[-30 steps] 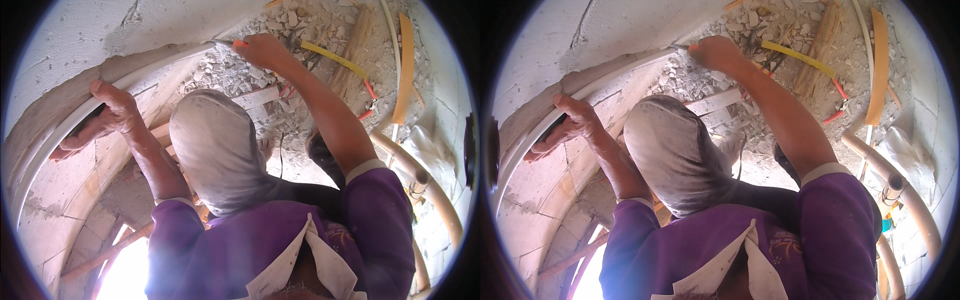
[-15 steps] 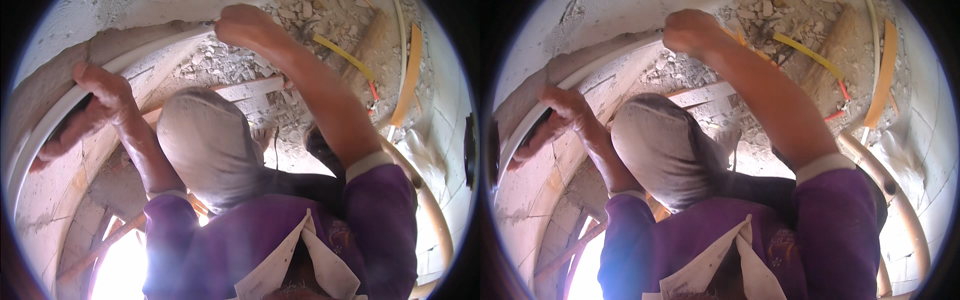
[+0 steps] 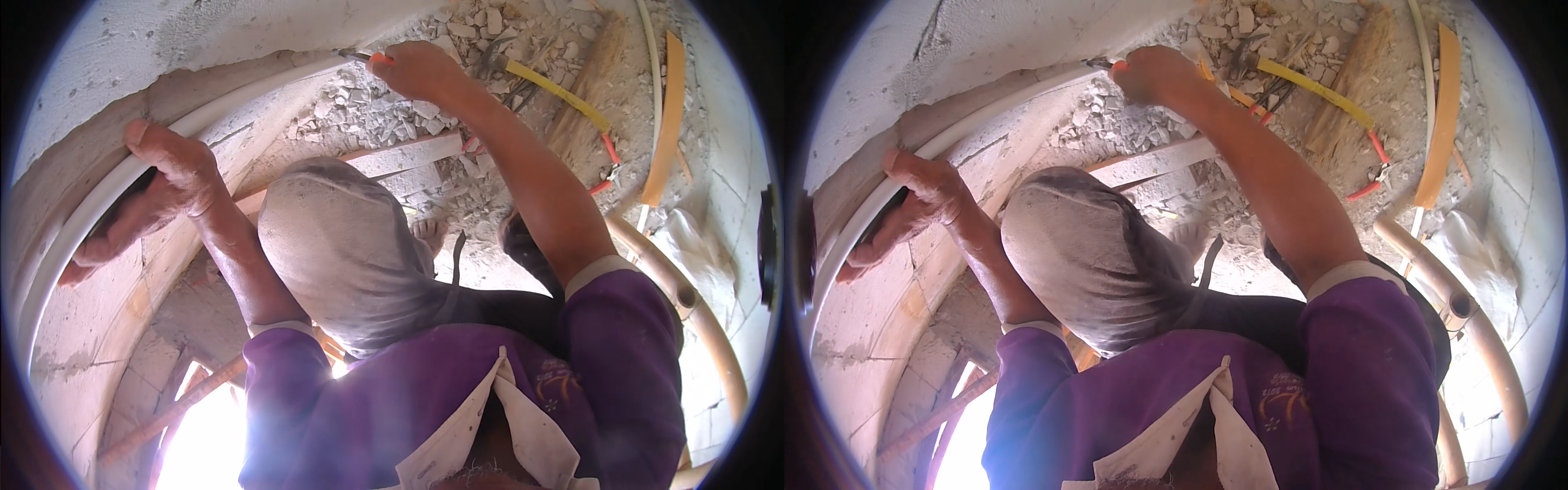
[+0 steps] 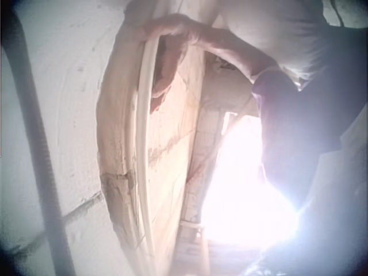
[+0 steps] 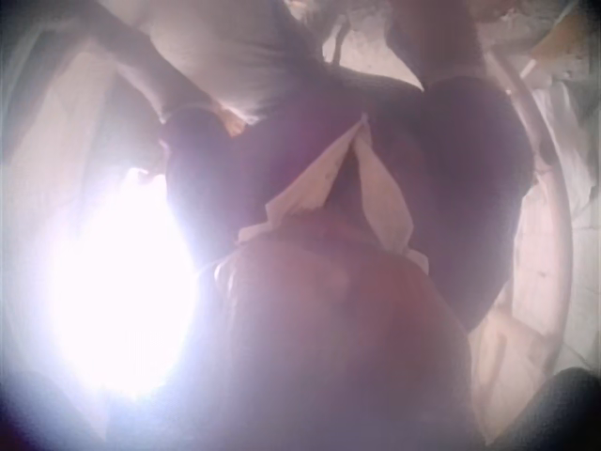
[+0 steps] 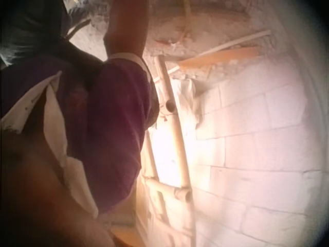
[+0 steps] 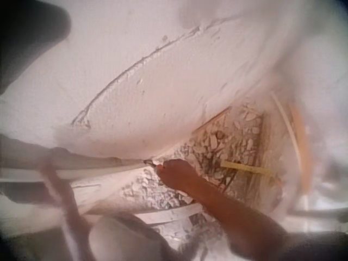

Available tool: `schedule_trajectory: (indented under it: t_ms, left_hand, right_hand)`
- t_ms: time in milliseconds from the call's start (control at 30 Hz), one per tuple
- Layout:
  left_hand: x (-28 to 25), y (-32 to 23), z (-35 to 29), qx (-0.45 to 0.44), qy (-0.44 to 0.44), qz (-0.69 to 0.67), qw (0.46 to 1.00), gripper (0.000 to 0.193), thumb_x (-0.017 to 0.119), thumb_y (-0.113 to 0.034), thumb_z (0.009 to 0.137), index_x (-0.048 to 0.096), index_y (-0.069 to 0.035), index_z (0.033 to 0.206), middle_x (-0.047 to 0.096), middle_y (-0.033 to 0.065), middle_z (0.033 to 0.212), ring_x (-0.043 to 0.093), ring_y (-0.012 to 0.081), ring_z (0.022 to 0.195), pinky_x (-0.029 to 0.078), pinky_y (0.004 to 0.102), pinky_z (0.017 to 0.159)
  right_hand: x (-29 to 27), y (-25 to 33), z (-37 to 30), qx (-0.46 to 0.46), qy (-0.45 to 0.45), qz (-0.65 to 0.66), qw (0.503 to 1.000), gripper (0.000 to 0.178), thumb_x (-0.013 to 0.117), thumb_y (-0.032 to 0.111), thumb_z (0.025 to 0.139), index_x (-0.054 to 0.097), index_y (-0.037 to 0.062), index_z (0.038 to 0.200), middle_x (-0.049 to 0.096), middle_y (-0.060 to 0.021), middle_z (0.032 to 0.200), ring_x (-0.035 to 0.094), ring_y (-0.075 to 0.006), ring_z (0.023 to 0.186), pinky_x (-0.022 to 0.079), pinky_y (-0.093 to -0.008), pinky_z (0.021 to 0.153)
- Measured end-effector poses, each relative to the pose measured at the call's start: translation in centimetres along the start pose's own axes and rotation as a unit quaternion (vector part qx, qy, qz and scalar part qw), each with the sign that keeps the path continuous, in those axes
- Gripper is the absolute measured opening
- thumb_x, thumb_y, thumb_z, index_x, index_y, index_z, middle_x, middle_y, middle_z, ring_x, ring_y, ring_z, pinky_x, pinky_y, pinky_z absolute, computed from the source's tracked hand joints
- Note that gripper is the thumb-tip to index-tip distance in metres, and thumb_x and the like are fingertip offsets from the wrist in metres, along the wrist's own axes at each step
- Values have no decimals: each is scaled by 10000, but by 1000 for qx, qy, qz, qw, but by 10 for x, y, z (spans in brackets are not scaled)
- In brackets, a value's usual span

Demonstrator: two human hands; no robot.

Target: The person uses a hammer and a chisel to chip away at a concrete wall to create a groove for a white pipe. They repeatedly strike the chisel to remove debris and clear the channel, then position the pipe into the groove.

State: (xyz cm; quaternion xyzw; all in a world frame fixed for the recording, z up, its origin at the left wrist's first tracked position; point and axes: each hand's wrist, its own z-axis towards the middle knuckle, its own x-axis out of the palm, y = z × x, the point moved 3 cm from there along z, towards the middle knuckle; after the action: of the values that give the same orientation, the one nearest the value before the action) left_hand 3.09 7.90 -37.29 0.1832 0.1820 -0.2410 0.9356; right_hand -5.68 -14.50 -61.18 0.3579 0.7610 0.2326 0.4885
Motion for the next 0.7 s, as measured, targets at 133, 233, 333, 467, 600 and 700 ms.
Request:
schedule_trajectory:
  t_ms: [133, 233, 333, 467, 600, 700]
  left_hand:
    - [1, -4, 8, 8, -22, -64, 998, 1053, 669, -605, 772, 92, -29, 1439, 217, 233, 1256, 207, 376, 1280, 257, 673, 1006]
    - [-1, -9, 8, -18, -10, -7, 1000, 1048, 661, -599, 788, 81, -28, 1447, 228, 218, 1234, 234, 360, 1246, 312, 643, 975]
    - [-2, -12, 2, -85, -13, -26, 996, 1073, 686, -588, 759, 79, -38, 1453, 174, 273, 1331, 115, 416, 1336, 195, 686, 1003]
    - [-3, -12, 1, -53, 2, -18, 998, 1089, 687, -589, 753, 70, -34, 1458, 140, 309, 1379, 15, 462, 1387, 107, 727, 1012]
    - [-3, -9, -1, -16, -6, 27, 999, 1064, 649, -601, 788, 85, -10, 1470, 194, 291, 1352, 83, 460, 1363, 93, 731, 1015]
    - [-2, -5, -1, -25, -3, -20, 999, 1082, 650, -601, 786, 69, -6, 1477, 153, 319, 1407, 22, 487, 1397, 37, 742, 1034]
  right_hand:
    - [-4, 20, -4, 0, -35, -17, 999, 521, 380, 409, 990, 677, -9, 897, 688, -227, 887, 667, -407, 853, 516, -484, 828]
    - [18, 34, -18, 117, 1, 83, 990, 529, 361, 394, 996, 668, -28, 904, 683, -239, 852, 678, -397, 823, 521, -490, 797]
    - [33, 31, -25, 139, 16, 203, 969, 572, 357, 448, 1000, 668, -23, 906, 681, -224, 834, 687, -337, 793, 526, -465, 772]
    - [16, 7, -24, 94, -7, 119, 988, 581, 353, 475, 1001, 668, -1, 893, 680, -222, 852, 678, -336, 843, 514, -486, 788]
    - [10, 9, -23, 19, -9, 75, 997, 512, 365, 362, 989, 678, 8, 790, 689, -196, 823, 681, -367, 821, 529, -471, 811]
    - [31, 26, -26, 27, -80, 114, 990, 541, 359, 400, 996, 672, -3, 814, 690, -213, 832, 679, -388, 842, 524, -486, 811]
